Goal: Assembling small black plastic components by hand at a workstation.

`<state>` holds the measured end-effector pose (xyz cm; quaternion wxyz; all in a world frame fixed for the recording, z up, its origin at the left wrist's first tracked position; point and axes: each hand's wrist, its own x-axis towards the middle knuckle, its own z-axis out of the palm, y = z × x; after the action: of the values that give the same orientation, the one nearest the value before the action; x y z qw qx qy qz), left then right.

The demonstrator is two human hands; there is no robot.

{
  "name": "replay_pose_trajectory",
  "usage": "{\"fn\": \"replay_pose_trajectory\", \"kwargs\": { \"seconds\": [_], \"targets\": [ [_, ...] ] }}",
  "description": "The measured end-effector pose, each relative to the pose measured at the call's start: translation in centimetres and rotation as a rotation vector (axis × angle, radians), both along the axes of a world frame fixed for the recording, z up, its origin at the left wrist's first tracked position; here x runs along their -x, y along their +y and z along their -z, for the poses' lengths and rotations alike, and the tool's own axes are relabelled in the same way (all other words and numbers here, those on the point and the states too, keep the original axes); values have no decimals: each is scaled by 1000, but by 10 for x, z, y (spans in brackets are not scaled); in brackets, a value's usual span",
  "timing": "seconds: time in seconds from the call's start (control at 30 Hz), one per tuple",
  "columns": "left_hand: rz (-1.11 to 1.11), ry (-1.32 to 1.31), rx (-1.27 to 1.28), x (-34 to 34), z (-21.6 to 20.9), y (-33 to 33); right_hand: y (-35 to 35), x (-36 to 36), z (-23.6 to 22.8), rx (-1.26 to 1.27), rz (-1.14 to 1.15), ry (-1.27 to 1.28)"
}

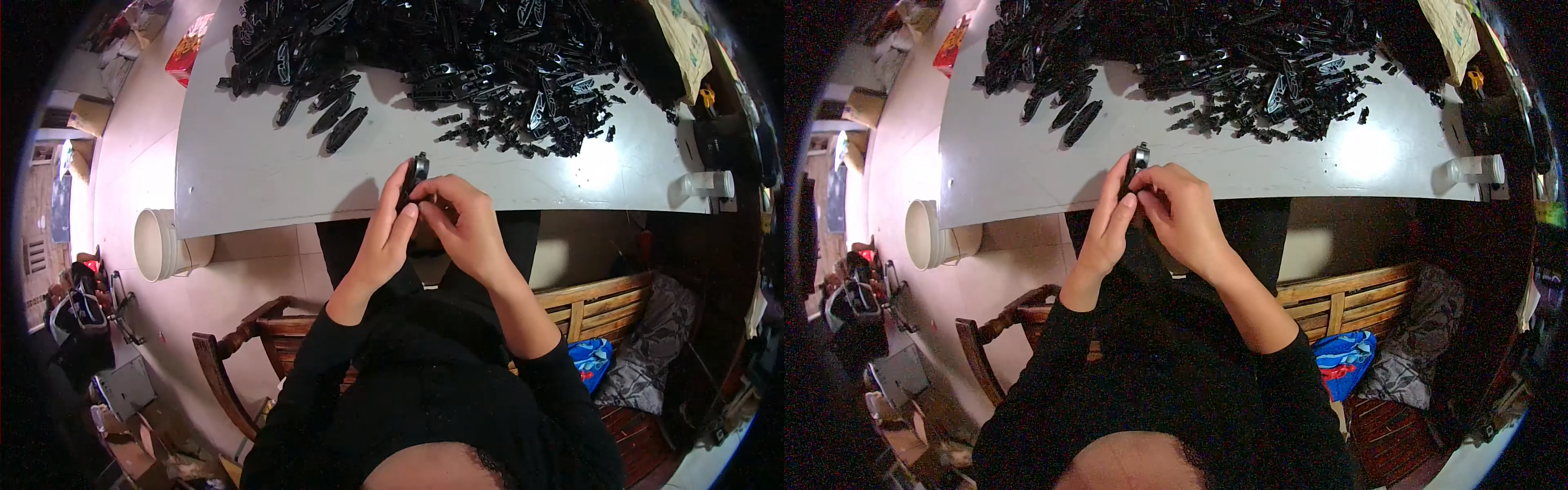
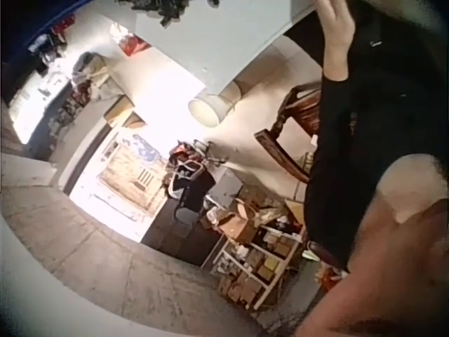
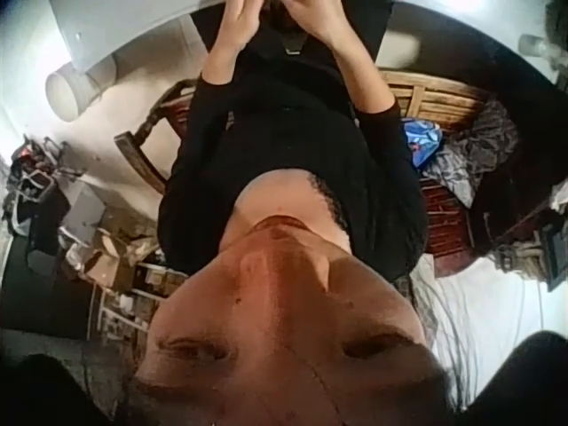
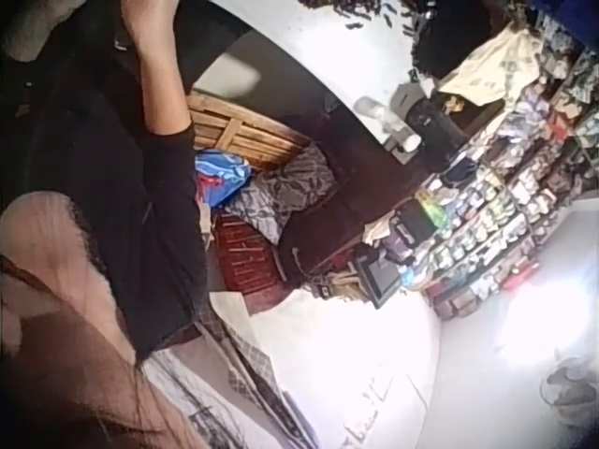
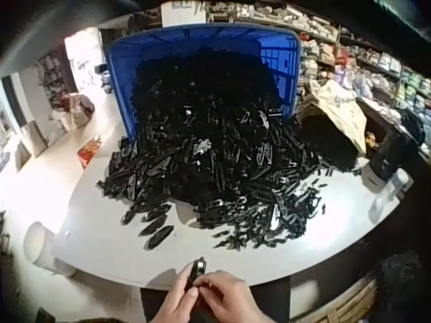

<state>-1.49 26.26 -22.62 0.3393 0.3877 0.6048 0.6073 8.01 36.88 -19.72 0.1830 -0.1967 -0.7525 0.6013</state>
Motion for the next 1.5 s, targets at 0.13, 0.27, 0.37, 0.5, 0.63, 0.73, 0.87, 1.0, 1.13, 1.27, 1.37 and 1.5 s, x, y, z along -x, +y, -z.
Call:
{"fn": "replay_pose_trajectory", "kwargs": {
  "seconds": [0.13, 0.27, 0.37, 0.5, 0.63, 0.73, 0.87, 1.0, 1.13, 1.27, 1.37, 1.5],
  "targets": [
    [-23, 77, -17, -6, 2, -3, -7, 3, -5, -65, 166, 18],
    [28, -41, 22, -9, -11, -8, 4, 0, 6, 139, 208, -41],
    [45, -204, 117, -13, -6, -12, 12, -6, 19, 460, 197, 24],
    [40, -250, 31, -18, -4, -8, -2, -9, 17, 615, 218, 69],
    [67, -198, 11, -20, -3, -5, 0, -14, 28, 543, 117, 82],
    [91, -225, 33, -17, 0, -6, 2, -12, 27, 629, 89, 63],
    [72, -291, 76, -14, -1, -6, 4, -7, 25, 553, 71, 24],
    [81, -34, 38, 10, 5, -1, 13, -6, 37, 461, 78, 67],
    [-272, 333, 184, 50, 9, 15, 30, -4, 30, 506, 216, 48],
    [-464, 818, 482, 68, 14, 19, 50, 21, 35, 456, 215, 250],
    [-510, 944, 580, 65, 6, 17, 53, 38, 37, -260, 295, -96],
    [-464, 984, 755, 63, 2, 9, 53, 45, 42, -852, 272, -423]
  ]
}}
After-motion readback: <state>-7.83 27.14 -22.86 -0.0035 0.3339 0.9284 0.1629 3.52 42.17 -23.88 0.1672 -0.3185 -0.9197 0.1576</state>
